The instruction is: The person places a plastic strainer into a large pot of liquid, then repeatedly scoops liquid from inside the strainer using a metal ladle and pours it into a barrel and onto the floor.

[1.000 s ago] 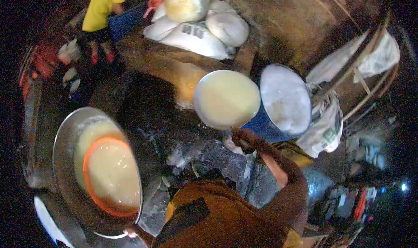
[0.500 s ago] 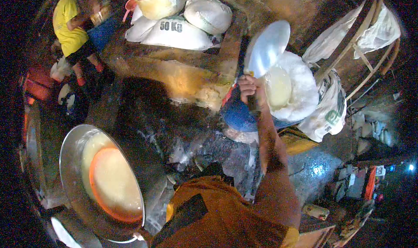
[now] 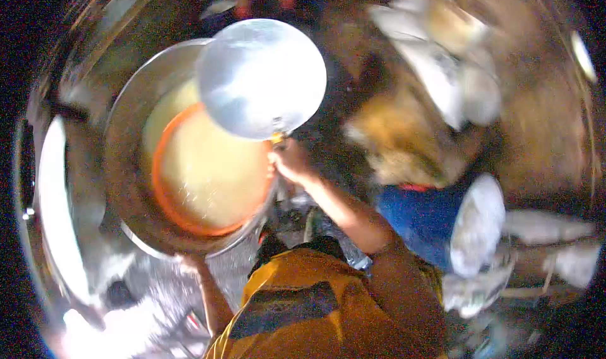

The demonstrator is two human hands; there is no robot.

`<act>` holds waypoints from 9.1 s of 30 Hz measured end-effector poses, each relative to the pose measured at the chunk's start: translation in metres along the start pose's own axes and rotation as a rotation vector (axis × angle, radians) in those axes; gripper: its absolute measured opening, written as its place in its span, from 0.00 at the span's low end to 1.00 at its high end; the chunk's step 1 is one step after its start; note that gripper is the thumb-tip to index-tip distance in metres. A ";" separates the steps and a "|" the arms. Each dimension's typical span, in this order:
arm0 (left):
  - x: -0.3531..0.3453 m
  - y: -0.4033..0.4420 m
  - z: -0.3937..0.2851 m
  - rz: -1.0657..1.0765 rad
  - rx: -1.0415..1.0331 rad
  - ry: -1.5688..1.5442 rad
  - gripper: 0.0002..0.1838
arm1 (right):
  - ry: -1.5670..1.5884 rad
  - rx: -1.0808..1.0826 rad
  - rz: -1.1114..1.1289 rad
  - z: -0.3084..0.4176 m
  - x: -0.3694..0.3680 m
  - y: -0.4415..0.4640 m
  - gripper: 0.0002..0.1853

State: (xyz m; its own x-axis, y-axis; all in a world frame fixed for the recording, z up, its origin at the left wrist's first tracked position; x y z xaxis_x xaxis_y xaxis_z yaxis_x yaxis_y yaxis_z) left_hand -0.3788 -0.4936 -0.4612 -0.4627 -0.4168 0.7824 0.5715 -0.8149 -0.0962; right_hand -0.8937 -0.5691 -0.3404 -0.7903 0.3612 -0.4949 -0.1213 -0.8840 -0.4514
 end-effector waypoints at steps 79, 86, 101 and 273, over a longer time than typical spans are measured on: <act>0.008 0.009 -0.008 -0.158 0.047 0.012 0.25 | 0.103 0.125 -0.076 0.021 0.032 -0.063 0.08; -0.022 -0.024 0.026 -0.065 0.579 -1.370 0.27 | -0.559 0.363 -0.362 -0.091 0.000 0.131 0.08; -0.002 -0.027 0.017 0.031 0.523 -1.647 0.26 | -0.260 -0.768 0.044 -0.353 -0.055 0.098 0.09; -0.291 0.020 0.136 0.883 0.152 -1.559 0.17 | 0.029 -0.229 0.113 -0.164 -0.176 0.019 0.11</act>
State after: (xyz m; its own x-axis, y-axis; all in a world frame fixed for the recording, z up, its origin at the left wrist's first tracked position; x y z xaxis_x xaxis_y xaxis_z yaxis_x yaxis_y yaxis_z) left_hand -0.1404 -0.3338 -0.6071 0.9292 0.1344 0.3444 0.3630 -0.5071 -0.7817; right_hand -0.6582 -0.6010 -0.3839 -0.7732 0.2753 -0.5713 0.1082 -0.8304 -0.5466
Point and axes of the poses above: each hand's wrist, its own y-axis towards the middle knuckle, its own x-axis out of the back of the hand, z = x × y, the point moved 10 cm from there along y, towards the middle knuckle, and after that the axes turned 15 degrees about y, right-handed, at the moved point
